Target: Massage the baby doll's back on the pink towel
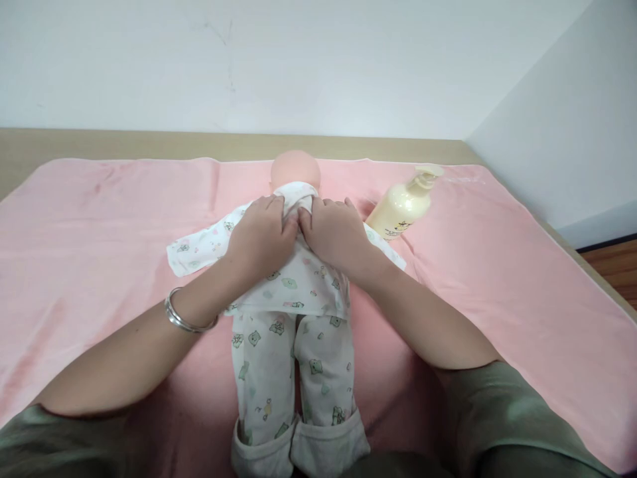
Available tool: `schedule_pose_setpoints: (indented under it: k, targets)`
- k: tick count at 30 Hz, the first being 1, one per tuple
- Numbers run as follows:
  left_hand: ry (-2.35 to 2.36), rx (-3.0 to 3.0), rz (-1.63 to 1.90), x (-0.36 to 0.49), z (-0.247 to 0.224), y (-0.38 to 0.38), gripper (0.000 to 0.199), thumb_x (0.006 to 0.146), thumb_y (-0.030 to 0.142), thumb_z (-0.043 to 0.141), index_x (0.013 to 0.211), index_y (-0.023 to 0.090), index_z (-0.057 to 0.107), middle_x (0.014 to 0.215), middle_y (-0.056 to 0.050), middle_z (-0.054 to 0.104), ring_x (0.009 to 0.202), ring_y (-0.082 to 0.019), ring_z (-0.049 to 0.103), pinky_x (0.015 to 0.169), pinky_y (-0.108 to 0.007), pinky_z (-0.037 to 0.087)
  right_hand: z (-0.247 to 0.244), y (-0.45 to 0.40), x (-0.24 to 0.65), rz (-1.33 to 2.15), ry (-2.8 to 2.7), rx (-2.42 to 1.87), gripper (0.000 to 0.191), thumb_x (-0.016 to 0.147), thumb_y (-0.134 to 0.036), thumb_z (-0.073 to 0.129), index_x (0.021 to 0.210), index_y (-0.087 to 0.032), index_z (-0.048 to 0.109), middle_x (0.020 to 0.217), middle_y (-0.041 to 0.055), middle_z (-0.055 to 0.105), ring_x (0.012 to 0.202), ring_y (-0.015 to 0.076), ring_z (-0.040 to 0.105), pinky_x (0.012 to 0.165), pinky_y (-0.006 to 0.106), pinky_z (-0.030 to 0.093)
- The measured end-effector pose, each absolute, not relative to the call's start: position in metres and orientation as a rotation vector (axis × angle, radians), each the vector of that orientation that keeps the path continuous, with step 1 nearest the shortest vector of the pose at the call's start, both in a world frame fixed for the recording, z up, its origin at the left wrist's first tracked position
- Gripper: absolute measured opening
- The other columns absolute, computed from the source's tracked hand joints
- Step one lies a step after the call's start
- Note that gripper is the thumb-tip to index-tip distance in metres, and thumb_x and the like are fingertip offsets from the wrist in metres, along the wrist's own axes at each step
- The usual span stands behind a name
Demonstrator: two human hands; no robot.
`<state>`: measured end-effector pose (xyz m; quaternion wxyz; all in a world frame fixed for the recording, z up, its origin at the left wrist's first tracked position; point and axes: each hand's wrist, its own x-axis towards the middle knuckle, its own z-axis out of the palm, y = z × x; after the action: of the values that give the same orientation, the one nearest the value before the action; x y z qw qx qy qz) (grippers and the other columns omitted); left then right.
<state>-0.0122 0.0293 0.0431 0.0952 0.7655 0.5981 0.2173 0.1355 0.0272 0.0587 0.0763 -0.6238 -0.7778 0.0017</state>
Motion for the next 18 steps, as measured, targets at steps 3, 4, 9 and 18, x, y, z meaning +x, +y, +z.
schedule_pose_setpoints:
  k: [3, 4, 9, 18]
  targets:
    - [1.819, 2.088, 0.594, -0.017, 0.048, 0.045, 0.024, 0.096, 0.034, 0.041, 0.077, 0.022, 0.05, 0.087, -0.01, 0.067, 0.078, -0.025, 0.057, 0.07, -0.039, 0.042, 0.058, 0.011, 0.13, -0.187, -2.468, -1.786, 0.036, 0.107, -0.026, 0.037, 0.105, -0.01, 0.069, 0.098, 0.0156, 0.073, 0.098, 0.0292, 0.068, 0.122, 0.052, 0.032]
    - [1.835, 2.055, 0.596, -0.018, 0.049, 0.048, 0.025, 0.096, 0.034, 0.041, 0.073, 0.023, 0.046, 0.082, -0.009, 0.065, 0.073, -0.023, 0.054, 0.066, -0.038, 0.038, 0.058, 0.009, 0.13, -0.195, -2.507, -1.767, 0.031, 0.105, -0.023, 0.041, 0.101, -0.011, 0.07, 0.096, 0.0143, 0.073, 0.097, 0.029, 0.067, 0.123, 0.052, 0.031]
    - [1.891, 2.227, 0.636, -0.014, 0.046, 0.035, 0.03, 0.098, 0.038, 0.041, 0.072, 0.023, 0.045, 0.079, -0.01, 0.062, 0.077, -0.026, 0.056, 0.068, -0.038, 0.038, 0.057, 0.027, 0.137, -0.076, -2.425, -1.734, 0.043, 0.106, -0.026, 0.034, 0.076, -0.018, 0.064, 0.077, 0.0084, 0.069, 0.085, 0.0253, 0.065, 0.119, 0.052, 0.033]
    - [1.851, 2.436, 0.619, -0.008, 0.046, 0.014, 0.028, 0.101, 0.037, 0.041, 0.091, 0.019, 0.06, 0.1, -0.015, 0.069, 0.101, -0.033, 0.063, 0.084, -0.044, 0.049, 0.058, 0.05, 0.148, 0.411, -2.219, -1.761, 0.04, 0.104, -0.039, 0.037, 0.071, -0.022, 0.049, 0.076, 0.005, 0.069, 0.074, 0.0202, 0.061, 0.094, 0.039, 0.046]
